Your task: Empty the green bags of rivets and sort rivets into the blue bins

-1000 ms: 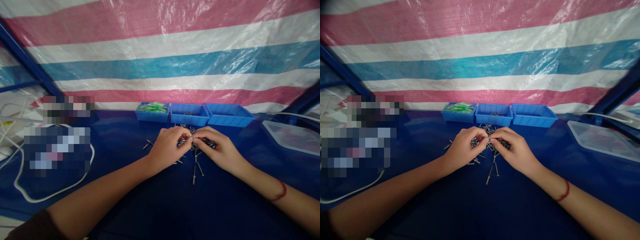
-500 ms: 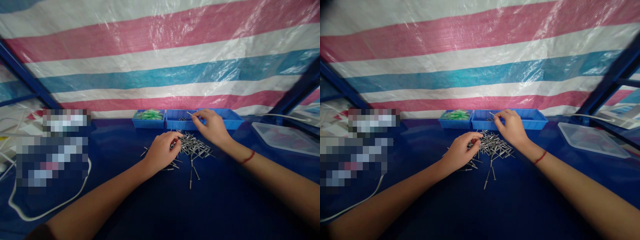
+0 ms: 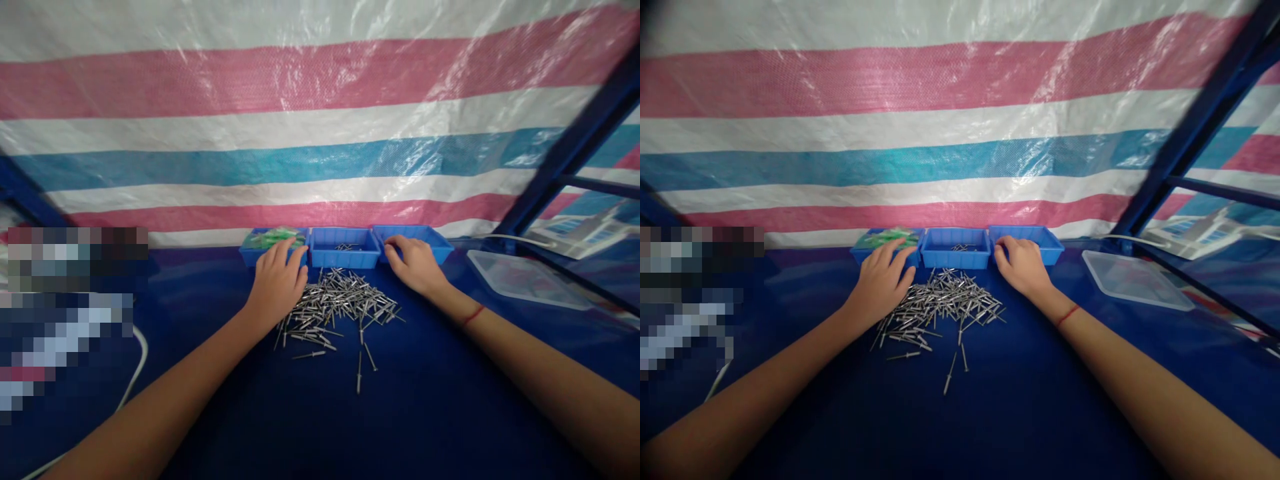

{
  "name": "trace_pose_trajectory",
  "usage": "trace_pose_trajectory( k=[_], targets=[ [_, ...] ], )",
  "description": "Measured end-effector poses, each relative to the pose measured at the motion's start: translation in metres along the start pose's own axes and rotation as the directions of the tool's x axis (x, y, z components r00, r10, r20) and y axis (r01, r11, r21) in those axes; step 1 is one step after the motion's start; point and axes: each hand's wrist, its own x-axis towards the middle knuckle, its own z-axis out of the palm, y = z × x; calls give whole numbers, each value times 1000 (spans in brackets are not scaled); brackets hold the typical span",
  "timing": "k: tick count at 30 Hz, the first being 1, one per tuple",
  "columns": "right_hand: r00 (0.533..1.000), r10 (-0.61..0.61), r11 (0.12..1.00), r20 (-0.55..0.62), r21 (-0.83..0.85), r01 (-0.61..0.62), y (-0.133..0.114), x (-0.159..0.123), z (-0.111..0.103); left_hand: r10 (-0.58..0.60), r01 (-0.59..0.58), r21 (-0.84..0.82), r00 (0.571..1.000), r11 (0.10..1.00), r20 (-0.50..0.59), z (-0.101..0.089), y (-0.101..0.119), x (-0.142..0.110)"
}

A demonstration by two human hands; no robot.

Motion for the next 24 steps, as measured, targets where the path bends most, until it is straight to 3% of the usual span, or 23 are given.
trace_pose_trajectory(
  k=[7, 16, 18, 20, 22, 23, 24],
  targets=[
    [1000, 14, 1000, -18, -2, -14, -3, -5, -1, 8, -8, 121, 1000, 993, 1, 5, -13, 4],
    [994, -16, 999, -104, 31, 20, -5, -8, -2, 26, -24, 85, 999, 996, -19, 4, -17, 8],
    [988, -25, 999, -151, 35, 31, -8, -10, -3, 26, -26, -1, 997, 1000, -71, -6, -7, 12],
    [983, -40, 998, -182, 37, 48, -13, -12, -3, 42, -63, -188, 993, 980, -112, -23, 13, 5],
    [981, -56, 997, -187, 42, 65, -17, -14, -3, 87, -79, -446, 996, 891, -3, -42, 41, -24],
    [981, -64, 996, -185, 45, 73, -19, -15, -3, 167, -99, -539, 983, 836, 77, -50, 55, -47],
    [981, -71, 996, -181, 47, 81, -20, -15, -2, 233, -133, -600, 968, 789, 92, -57, 69, -75]
  ],
)
